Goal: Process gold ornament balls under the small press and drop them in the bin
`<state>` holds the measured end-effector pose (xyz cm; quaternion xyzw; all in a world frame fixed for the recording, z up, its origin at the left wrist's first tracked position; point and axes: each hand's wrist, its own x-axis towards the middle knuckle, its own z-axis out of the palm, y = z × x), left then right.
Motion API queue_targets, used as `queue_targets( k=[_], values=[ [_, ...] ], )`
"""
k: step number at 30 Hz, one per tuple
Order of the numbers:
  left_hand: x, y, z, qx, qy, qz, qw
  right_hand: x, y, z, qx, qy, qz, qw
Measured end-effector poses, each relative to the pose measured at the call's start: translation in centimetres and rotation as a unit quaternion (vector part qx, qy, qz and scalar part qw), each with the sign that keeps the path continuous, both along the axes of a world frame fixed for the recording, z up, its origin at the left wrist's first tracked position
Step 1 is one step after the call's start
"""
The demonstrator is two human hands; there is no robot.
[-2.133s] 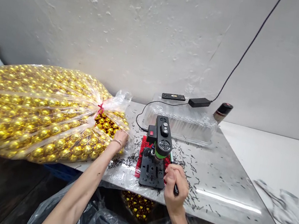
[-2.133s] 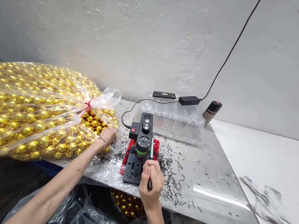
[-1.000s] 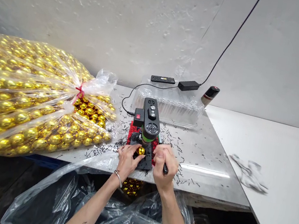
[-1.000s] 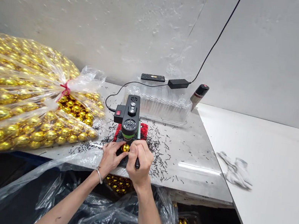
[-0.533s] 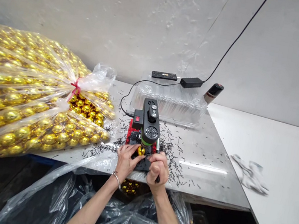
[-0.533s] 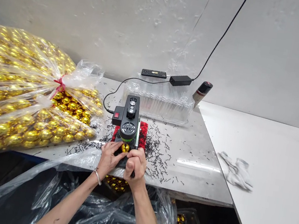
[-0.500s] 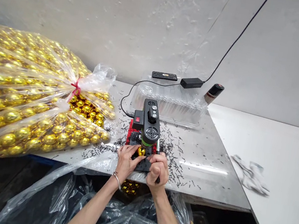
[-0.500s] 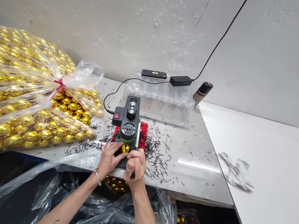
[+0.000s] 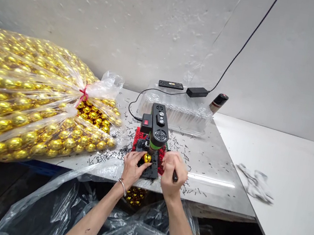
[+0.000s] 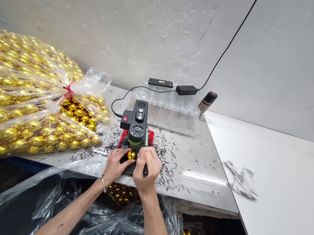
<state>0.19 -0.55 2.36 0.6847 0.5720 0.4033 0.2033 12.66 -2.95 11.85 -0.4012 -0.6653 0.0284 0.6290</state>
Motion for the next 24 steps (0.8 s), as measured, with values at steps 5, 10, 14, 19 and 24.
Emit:
queue_targets(
  k=[5, 10, 14, 19, 24],
  values=[
    [-1.1, -5.5, 0.1, 0.049, 0.066, -0.097, 0.992, -0.1, -0.3, 1.5, -0.029, 0.011, 0.011, 0.999],
    [-2.1, -9.3, -1.5, 0.127, 0.137, -0.091, 0.978, -0.1, -0.6, -0.4, -0.014, -0.006, 0.012, 1.000],
    [-4.4, -4.4, 0.2, 0.172, 0.166, 0.071, 0.969, -0.2, -0.4, -1.1, 0.001, 0.006, 0.017, 1.000],
    [-9.8, 4.8, 4.7, 0.061, 0.258, 0.168, 0.949, -0.3, -0.4, -1.1, 0.001, 0.007, 0.014, 1.000],
    [-12.7, 9.6, 6.3, -0.115, 0.368, 0.156, 0.909, -0.5, -0.4, -1.2, 0.008, 0.009, 0.011, 1.000]
  ],
)
